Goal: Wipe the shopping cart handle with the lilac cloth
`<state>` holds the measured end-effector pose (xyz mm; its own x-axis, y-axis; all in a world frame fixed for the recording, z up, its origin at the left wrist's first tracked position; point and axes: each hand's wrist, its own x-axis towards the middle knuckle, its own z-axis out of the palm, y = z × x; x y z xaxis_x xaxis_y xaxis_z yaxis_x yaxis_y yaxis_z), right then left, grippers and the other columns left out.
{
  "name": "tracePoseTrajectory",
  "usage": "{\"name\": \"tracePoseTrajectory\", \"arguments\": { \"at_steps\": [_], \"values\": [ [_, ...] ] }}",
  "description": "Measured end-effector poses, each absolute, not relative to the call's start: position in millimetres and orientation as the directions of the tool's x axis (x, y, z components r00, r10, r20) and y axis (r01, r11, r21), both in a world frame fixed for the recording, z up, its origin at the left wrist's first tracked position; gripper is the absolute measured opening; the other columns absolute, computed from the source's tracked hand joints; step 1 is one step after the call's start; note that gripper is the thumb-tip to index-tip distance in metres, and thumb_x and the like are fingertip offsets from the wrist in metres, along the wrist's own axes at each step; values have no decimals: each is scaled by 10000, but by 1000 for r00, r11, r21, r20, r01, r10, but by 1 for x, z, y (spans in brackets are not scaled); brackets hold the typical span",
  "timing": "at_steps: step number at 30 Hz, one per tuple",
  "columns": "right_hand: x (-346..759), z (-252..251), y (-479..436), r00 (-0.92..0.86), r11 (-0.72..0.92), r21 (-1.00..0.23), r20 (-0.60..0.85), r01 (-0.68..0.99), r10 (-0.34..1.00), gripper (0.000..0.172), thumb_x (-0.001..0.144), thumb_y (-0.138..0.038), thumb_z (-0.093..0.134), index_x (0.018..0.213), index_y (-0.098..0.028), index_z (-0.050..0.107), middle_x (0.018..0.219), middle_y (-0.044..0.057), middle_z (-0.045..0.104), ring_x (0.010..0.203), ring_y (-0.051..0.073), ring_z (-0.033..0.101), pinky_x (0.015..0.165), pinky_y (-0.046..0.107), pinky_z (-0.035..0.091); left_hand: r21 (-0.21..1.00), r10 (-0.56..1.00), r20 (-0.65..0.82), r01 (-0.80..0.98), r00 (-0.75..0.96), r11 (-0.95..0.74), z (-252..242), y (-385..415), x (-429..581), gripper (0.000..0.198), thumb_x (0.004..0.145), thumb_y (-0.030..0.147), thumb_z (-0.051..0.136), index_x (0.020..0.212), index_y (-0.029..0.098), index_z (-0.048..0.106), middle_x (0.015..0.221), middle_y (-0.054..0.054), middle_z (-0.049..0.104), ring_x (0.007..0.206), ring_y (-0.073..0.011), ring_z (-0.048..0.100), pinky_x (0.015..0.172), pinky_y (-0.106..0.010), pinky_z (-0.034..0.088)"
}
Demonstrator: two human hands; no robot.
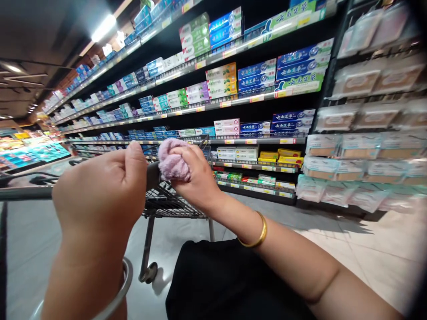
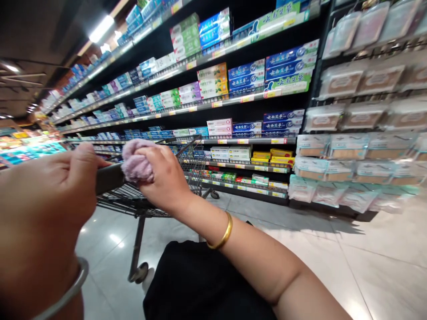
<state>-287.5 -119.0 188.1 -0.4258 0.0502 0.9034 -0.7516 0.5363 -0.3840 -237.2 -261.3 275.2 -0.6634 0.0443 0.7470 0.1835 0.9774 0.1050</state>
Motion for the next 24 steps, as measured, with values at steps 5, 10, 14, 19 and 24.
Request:
{"name": "tracePoseTrajectory", "arguments": {
  "at_steps": [5, 10, 14, 19, 24],
  "values": [
    [-306, 164, -108, -445, 504, -421, 892, -754, 80, 450, 771, -160, 711, 1191, -257, 582, 1274, 61, 635, 1281, 247, 555, 1121, 455, 467, 56, 54, 747, 144, -662, 988, 273, -246, -237, 574, 956, 568, 174, 707, 250, 581, 619, -47, 400, 613, -219, 356, 633, -331, 139],
    [-308, 158, -105, -471, 452, -489, 867, -746, 162, 404, 745, -117, 698, 1116, -256, 620, 1219, 51, 664, 1210, 224, 607, 1079, 415, 502, 10, 80, 749, 132, -658, 991, 273, -237, -237, 581, 971, 558, 131, 684, 256, 535, 608, -55, 425, 590, -213, 350, 627, -343, 137],
    [-297, 173, -104, -368, 441, -394, 918, -807, 146, 454, 750, -71, 651, 1156, -270, 614, 1250, 27, 673, 1277, 203, 575, 1141, 408, 458, -30, 97, 742, 112, -664, 993, 272, -226, -239, 604, 987, 555, 134, 728, 233, 575, 626, -41, 430, 567, -187, 276, 608, -322, 149],
    [-318, 159, -91, -443, 429, -512, 859, -744, 258, 424, 716, -83, 677, 1103, -251, 635, 1199, 54, 692, 1199, 232, 622, 1095, 437, 493, -93, 147, 727, 116, -670, 989, 275, -201, -244, 653, 996, 559, 137, 794, 216, 655, 697, -82, 601, 616, -213, 491, 586, -317, 172],
    [-308, 178, -66, -393, 426, -468, 883, -774, 256, 405, 729, -65, 635, 1086, -257, 651, 1209, 45, 680, 1223, 226, 613, 1112, 422, 478, -174, 339, 578, 294, -742, 940, 289, -201, -250, 728, 987, 650, 129, 809, 225, 692, 780, -96, 677, 752, -256, 611, 609, -330, 284]
  ]
}}
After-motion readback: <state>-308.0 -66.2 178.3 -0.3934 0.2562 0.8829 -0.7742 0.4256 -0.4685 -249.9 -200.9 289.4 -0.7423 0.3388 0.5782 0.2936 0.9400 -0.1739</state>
